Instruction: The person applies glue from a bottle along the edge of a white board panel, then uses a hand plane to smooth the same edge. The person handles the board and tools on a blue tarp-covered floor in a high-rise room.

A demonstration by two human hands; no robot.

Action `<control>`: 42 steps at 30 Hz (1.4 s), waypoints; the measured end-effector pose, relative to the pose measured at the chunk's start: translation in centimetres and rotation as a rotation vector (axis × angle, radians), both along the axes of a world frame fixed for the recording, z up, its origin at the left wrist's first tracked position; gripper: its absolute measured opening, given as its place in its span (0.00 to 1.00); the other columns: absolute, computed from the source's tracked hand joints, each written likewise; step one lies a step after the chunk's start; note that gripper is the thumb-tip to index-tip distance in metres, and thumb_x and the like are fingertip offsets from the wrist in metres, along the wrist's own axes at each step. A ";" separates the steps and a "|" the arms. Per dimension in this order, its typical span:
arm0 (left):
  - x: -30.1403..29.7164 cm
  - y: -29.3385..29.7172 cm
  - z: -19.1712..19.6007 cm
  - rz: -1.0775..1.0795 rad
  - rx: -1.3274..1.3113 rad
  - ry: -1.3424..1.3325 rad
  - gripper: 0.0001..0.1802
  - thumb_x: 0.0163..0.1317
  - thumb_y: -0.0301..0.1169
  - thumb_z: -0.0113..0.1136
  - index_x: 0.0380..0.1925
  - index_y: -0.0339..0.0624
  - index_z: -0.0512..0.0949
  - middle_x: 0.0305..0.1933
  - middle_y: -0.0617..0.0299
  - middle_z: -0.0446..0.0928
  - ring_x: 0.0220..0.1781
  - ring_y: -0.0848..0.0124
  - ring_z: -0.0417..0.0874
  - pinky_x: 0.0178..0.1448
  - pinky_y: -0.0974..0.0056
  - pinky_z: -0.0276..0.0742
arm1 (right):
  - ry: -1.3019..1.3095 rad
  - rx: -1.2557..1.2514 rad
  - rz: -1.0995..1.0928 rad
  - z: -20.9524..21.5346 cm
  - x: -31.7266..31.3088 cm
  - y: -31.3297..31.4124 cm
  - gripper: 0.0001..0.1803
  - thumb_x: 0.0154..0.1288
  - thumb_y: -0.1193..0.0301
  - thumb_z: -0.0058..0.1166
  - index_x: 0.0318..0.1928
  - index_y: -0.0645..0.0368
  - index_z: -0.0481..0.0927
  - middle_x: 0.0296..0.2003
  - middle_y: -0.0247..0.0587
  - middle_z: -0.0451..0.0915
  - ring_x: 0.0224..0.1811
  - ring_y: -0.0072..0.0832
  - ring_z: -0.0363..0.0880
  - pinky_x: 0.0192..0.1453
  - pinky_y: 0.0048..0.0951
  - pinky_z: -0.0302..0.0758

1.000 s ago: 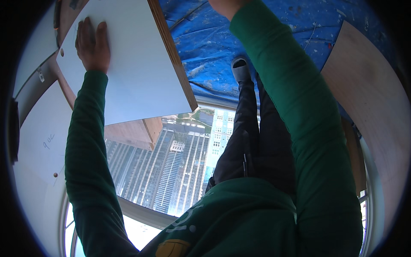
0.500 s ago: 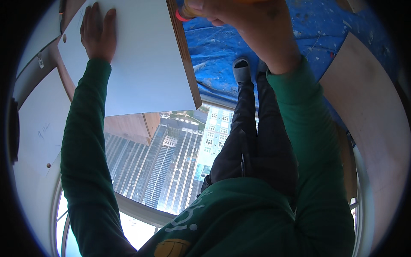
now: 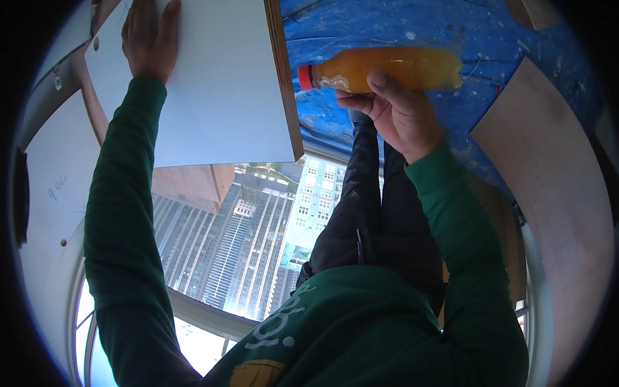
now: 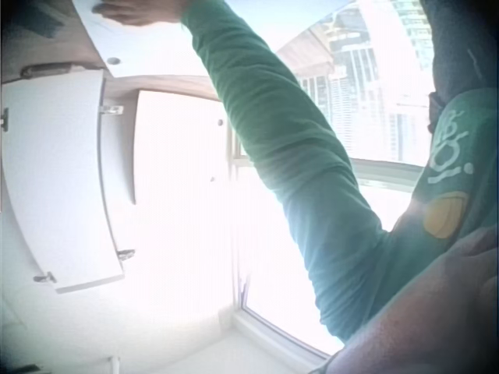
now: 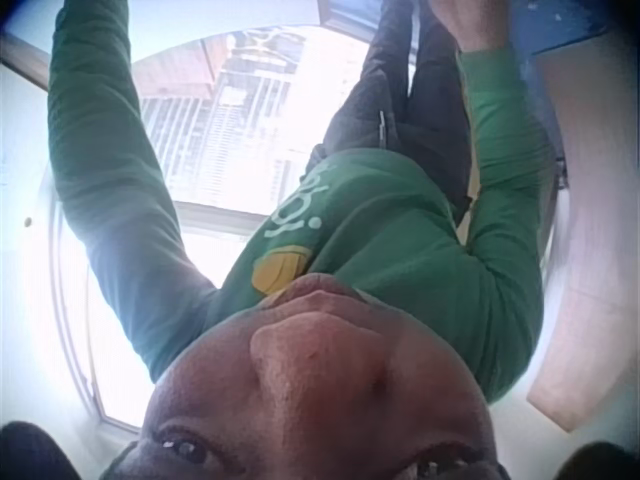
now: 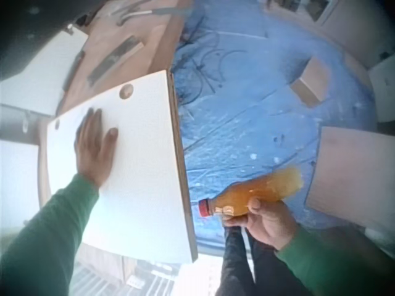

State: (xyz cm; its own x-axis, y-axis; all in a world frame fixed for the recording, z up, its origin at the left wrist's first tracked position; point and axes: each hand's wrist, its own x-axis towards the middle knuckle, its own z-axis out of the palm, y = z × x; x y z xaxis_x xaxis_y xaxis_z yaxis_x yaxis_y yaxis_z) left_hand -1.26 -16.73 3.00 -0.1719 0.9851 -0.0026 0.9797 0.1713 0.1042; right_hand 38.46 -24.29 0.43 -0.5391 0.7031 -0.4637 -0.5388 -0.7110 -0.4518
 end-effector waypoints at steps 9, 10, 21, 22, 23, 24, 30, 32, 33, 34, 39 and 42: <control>0.8 0.2 0.8 0.036 -0.047 0.003 0.44 0.74 0.62 0.39 0.80 0.45 0.54 0.86 0.50 0.48 0.87 0.51 0.43 0.87 0.47 0.36 | 0.097 -0.244 -0.072 -0.5 -1.1 -4.3 0.29 0.72 0.56 0.64 0.62 0.65 0.76 0.52 0.53 0.85 0.52 0.42 0.88 0.59 0.46 0.86; 0.7 0.2 0.8 0.038 -0.046 0.004 0.44 0.74 0.62 0.39 0.81 0.45 0.54 0.86 0.50 0.48 0.87 0.51 0.43 0.87 0.47 0.36 | 0.088 -0.236 -0.072 -0.5 -1.1 -4.4 0.28 0.72 0.57 0.64 0.62 0.65 0.77 0.52 0.53 0.85 0.52 0.42 0.88 0.59 0.46 0.86; 1.2 0.2 1.0 0.062 -0.038 -0.042 0.44 0.74 0.61 0.40 0.80 0.45 0.54 0.86 0.49 0.48 0.87 0.49 0.44 0.88 0.45 0.36 | -0.135 -0.025 -0.061 1.2 -1.9 -5.5 0.29 0.71 0.63 0.65 0.66 0.65 0.73 0.59 0.54 0.80 0.59 0.44 0.84 0.64 0.48 0.83; 1.1 0.1 0.9 0.057 -0.036 -0.035 0.44 0.74 0.61 0.40 0.80 0.45 0.54 0.86 0.49 0.48 0.87 0.50 0.44 0.88 0.45 0.36 | -0.156 -0.003 -0.041 1.4 -1.8 -5.9 0.30 0.71 0.64 0.66 0.66 0.65 0.72 0.60 0.53 0.80 0.60 0.44 0.84 0.65 0.48 0.82; 1.0 0.1 0.8 0.051 -0.034 -0.030 0.44 0.75 0.60 0.40 0.81 0.45 0.54 0.86 0.49 0.48 0.87 0.50 0.44 0.88 0.46 0.36 | -0.179 0.018 -0.021 1.5 -1.7 -6.4 0.31 0.70 0.64 0.67 0.67 0.65 0.72 0.60 0.52 0.79 0.61 0.43 0.83 0.66 0.48 0.81; 0.8 0.1 0.7 0.045 -0.032 -0.025 0.43 0.75 0.60 0.39 0.81 0.44 0.54 0.86 0.49 0.48 0.87 0.50 0.44 0.88 0.46 0.36 | -0.202 0.039 -0.001 1.6 -1.6 -6.9 0.32 0.70 0.64 0.67 0.68 0.65 0.71 0.61 0.51 0.79 0.62 0.42 0.82 0.67 0.48 0.80; 0.5 0.2 0.5 0.022 -0.050 0.033 0.42 0.75 0.58 0.38 0.81 0.44 0.54 0.86 0.48 0.48 0.87 0.51 0.44 0.88 0.47 0.37 | -0.383 0.158 0.072 3.6 -1.5 -7.9 0.35 0.65 0.67 0.73 0.69 0.62 0.73 0.59 0.42 0.81 0.62 0.32 0.80 0.67 0.37 0.78; 0.7 0.4 0.5 0.026 -0.051 0.014 0.42 0.76 0.58 0.38 0.81 0.45 0.54 0.85 0.48 0.48 0.87 0.51 0.44 0.88 0.47 0.37 | -0.415 0.168 0.055 4.0 -2.0 -6.8 0.34 0.64 0.69 0.74 0.67 0.61 0.75 0.59 0.41 0.82 0.61 0.30 0.81 0.66 0.34 0.78; 0.7 0.4 0.6 0.029 -0.053 0.007 0.42 0.76 0.59 0.38 0.81 0.45 0.54 0.85 0.48 0.48 0.87 0.51 0.44 0.88 0.47 0.37 | -0.436 0.171 0.066 4.2 -2.2 -5.8 0.34 0.63 0.69 0.75 0.67 0.60 0.75 0.58 0.41 0.82 0.60 0.30 0.81 0.66 0.34 0.79; 0.6 0.3 0.5 0.027 -0.044 0.013 0.42 0.76 0.59 0.38 0.81 0.45 0.54 0.85 0.48 0.49 0.87 0.51 0.45 0.88 0.47 0.37 | -0.457 0.173 0.076 4.3 -2.3 -5.3 0.34 0.63 0.70 0.75 0.67 0.60 0.75 0.58 0.40 0.82 0.60 0.30 0.81 0.66 0.33 0.79; -1.6 0.9 -1.1 -0.219 0.255 -0.054 0.42 0.71 0.63 0.47 0.74 0.47 0.69 0.80 0.48 0.63 0.82 0.49 0.59 0.83 0.46 0.52 | -0.454 0.233 0.143 4.4 -1.5 -6.1 0.33 0.62 0.71 0.75 0.66 0.60 0.76 0.58 0.41 0.82 0.60 0.30 0.82 0.65 0.33 0.81; -1.5 0.8 -1.3 -0.205 0.246 -0.051 0.41 0.72 0.62 0.46 0.74 0.46 0.69 0.79 0.48 0.64 0.82 0.50 0.60 0.83 0.49 0.52 | -0.440 0.234 0.100 4.4 -1.7 -5.9 0.33 0.62 0.70 0.76 0.65 0.59 0.76 0.56 0.41 0.83 0.60 0.31 0.82 0.64 0.33 0.82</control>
